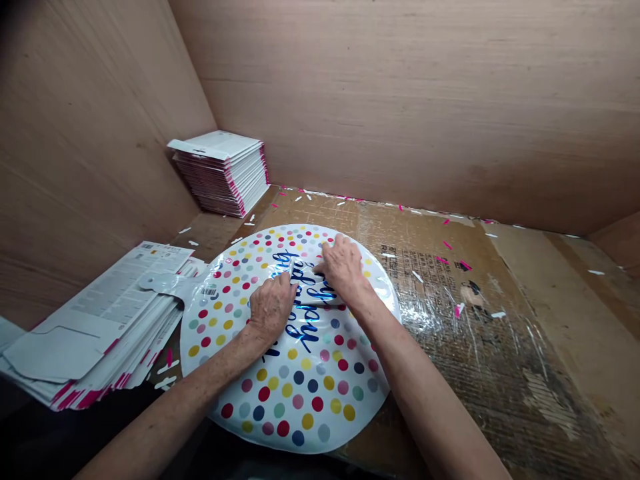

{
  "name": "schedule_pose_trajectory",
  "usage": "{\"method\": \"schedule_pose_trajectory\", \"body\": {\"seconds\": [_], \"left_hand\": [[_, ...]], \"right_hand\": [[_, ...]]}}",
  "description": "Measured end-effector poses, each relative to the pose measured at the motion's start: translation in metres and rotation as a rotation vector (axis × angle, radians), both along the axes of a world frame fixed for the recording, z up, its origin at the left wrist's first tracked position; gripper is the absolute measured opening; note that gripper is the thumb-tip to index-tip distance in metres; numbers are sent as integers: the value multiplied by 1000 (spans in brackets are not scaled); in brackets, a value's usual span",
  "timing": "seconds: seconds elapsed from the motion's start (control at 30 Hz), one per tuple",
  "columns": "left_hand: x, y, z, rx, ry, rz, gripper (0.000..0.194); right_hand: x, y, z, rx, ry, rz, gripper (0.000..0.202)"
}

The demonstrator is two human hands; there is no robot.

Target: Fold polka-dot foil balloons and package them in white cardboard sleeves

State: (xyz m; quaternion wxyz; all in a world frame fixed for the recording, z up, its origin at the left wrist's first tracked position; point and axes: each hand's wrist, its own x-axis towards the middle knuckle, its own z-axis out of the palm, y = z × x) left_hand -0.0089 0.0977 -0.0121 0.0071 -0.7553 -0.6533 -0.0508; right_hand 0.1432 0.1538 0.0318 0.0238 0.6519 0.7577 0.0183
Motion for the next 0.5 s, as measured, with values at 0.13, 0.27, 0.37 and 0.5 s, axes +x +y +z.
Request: {"method": "schedule_pose_trajectory", "body": {"seconds": [0.13, 0.27, 0.37, 0.5], "left_hand": [[-9, -1, 5, -8, -130, 21, 27], [-17, -4, 16, -2, -566, 24, 41], [-11, -15, 22, -132, -957, -51, 28], [-15, -44, 28, -77, -1033, -47, 22]], "right_hand": [[3, 12, 8, -141, 68, 243, 28], [17, -24, 2, -118, 276, 229, 22], [18, -60, -6, -74, 528, 186, 27], [6, -96, -15, -189, 782, 211, 35]]}}
